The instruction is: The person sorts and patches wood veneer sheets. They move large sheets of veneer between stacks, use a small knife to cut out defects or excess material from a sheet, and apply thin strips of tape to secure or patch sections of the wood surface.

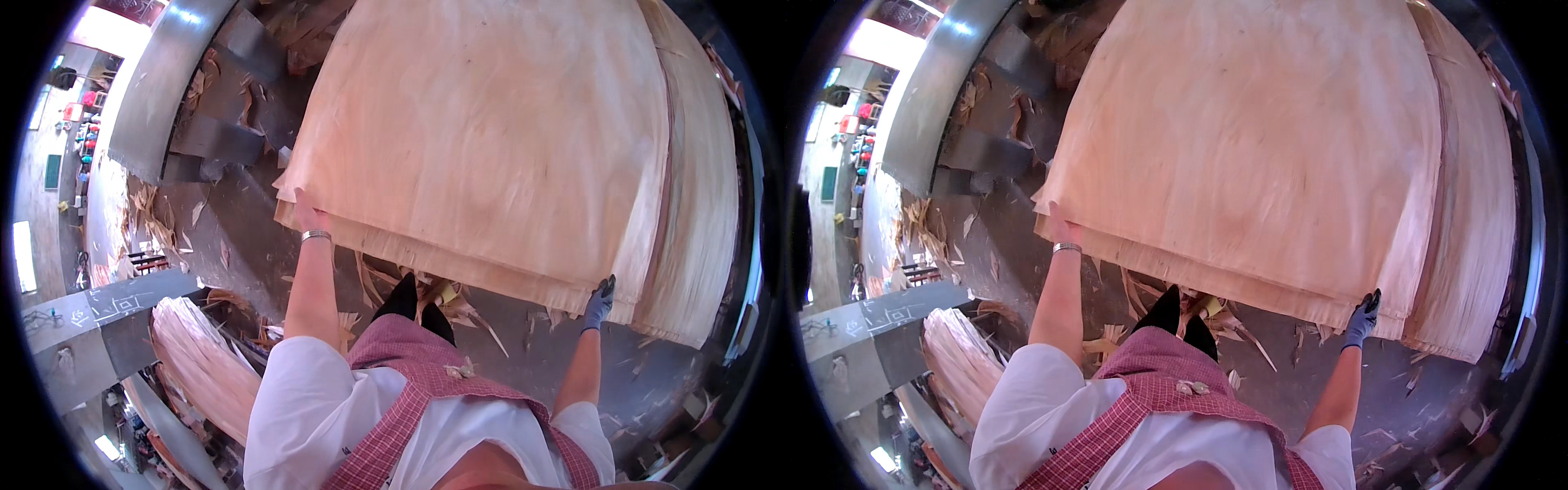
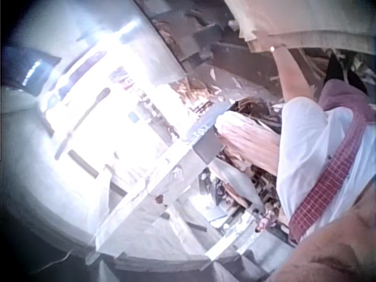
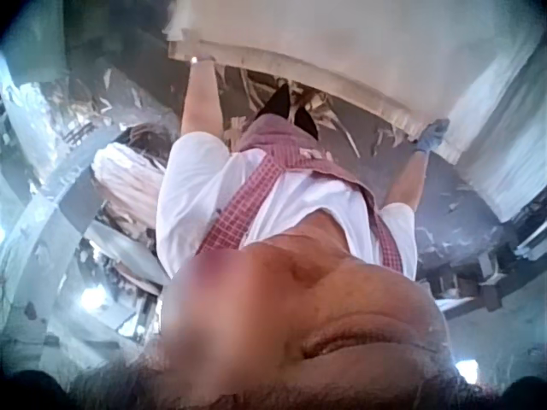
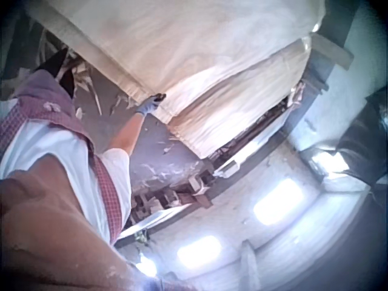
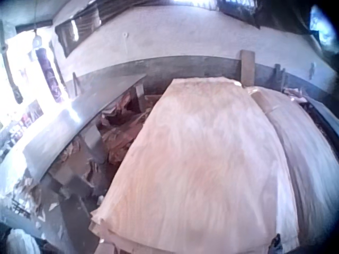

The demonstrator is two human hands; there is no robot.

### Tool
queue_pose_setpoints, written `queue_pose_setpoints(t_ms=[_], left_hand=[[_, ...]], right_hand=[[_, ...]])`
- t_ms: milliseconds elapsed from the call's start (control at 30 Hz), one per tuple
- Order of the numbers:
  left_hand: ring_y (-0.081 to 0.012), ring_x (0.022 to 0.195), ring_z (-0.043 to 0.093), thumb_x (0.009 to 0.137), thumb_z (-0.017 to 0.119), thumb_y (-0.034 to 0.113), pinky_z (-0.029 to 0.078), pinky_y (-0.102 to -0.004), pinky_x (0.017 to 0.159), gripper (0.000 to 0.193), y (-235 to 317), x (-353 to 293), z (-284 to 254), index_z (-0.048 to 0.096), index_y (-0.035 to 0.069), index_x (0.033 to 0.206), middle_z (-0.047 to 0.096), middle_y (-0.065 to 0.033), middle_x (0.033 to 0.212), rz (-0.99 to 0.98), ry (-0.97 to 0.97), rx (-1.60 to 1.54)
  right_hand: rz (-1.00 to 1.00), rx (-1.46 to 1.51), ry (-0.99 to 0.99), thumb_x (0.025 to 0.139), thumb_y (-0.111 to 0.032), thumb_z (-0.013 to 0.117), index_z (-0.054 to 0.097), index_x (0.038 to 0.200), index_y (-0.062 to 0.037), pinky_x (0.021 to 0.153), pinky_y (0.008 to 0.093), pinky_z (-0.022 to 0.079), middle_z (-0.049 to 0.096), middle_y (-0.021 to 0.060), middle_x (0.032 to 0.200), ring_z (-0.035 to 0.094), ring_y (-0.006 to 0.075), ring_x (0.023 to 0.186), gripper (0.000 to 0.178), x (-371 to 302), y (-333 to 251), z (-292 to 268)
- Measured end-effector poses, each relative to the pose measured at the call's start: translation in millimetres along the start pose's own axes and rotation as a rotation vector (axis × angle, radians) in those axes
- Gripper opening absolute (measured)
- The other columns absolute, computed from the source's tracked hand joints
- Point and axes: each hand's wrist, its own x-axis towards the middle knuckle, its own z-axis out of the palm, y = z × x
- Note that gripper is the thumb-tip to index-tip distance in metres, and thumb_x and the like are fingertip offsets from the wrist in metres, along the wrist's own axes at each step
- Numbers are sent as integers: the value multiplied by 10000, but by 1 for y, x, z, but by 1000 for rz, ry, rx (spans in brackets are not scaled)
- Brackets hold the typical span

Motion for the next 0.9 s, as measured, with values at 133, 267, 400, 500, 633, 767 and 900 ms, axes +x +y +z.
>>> queue_pose_setpoints(t_ms=[133, 267, 400, 500, 633, 767, 900], left_hand=[[-206, 1101, 619, 975, 603, 354, 551, -406, 873, 443, 16, 28, -16, 534, 78, 1314, 633, -63, 1232, -28, 185, 78], [-192, 1056, 627, 948, 648, 337, 561, -379, 818, 388, 20, 63, -22, 568, 94, 1239, 639, -40, 1179, -15, 288, 260], [-190, 980, 635, 904, 716, 250, 561, -341, 762, 357, 30, 77, -19, 580, 74, 1182, 639, -52, 1136, -13, 342, 329], [-187, 881, 649, 869, 749, 165, 567, -338, 729, 375, 33, 101, -41, 582, 49, 1184, 659, -65, 1075, 248, 360, 328], [-179, 811, 654, 819, 778, 83, 575, -345, 720, 321, 31, 118, -55, 616, 17, 1088, 679, -77, 990, 72, 441, 540], [-187, 823, 659, 769, 778, 17, 572, -344, 708, 277, 24, 137, -77, 639, 2, 1007, 681, -86, 957, 166, 404, 516], [-229, 848, 651, 776, 731, -14, 572, -400, 716, 248, 27, 187, -126, 641, -3, 1006, 673, -97, 969, 95, 248, 714]], right_hand=[[32, -54, -37, 1031, -359, 495, 478, 1440, -79, 932, 358, 496, 575, 162, 1381, 602, 284, 1186, 496, 2, 2, 7], [-5, -5, -6, 1031, -349, 499, 475, 1442, -81, 916, 349, 495, 579, 157, 1373, 601, 270, 1165, 491, 3, 22, 19], [66, -15, -20, 1028, -357, 512, 469, 1448, -84, 806, 328, 510, 631, 125, 1263, 630, 225, 975, 502, 5, 30, 24], [212, 104, -98, 1023, -383, 522, 473, 1451, -106, 658, 308, 490, 653, 102, 1122, 580, 175, 747, 511, 3, 22, 32], [197, 18, -80, 1025, -391, 516, 466, 1461, -147, 551, 297, 434, 646, 94, 1022, 489, 141, 620, 502, -4, 21, 37], [328, 14, -156, 1035, -377, 492, 433, 1482, -178, 561, 280, 457, 643, 96, 1017, 543, 131, 673, 493, -17, -3, 38], [187, 315, -51, 1039, -365, 475, 378, 1506, -202, 605, 255, 502, 618, 82, 1110, 593, 120, 795, 504, -16, 27, 50]])
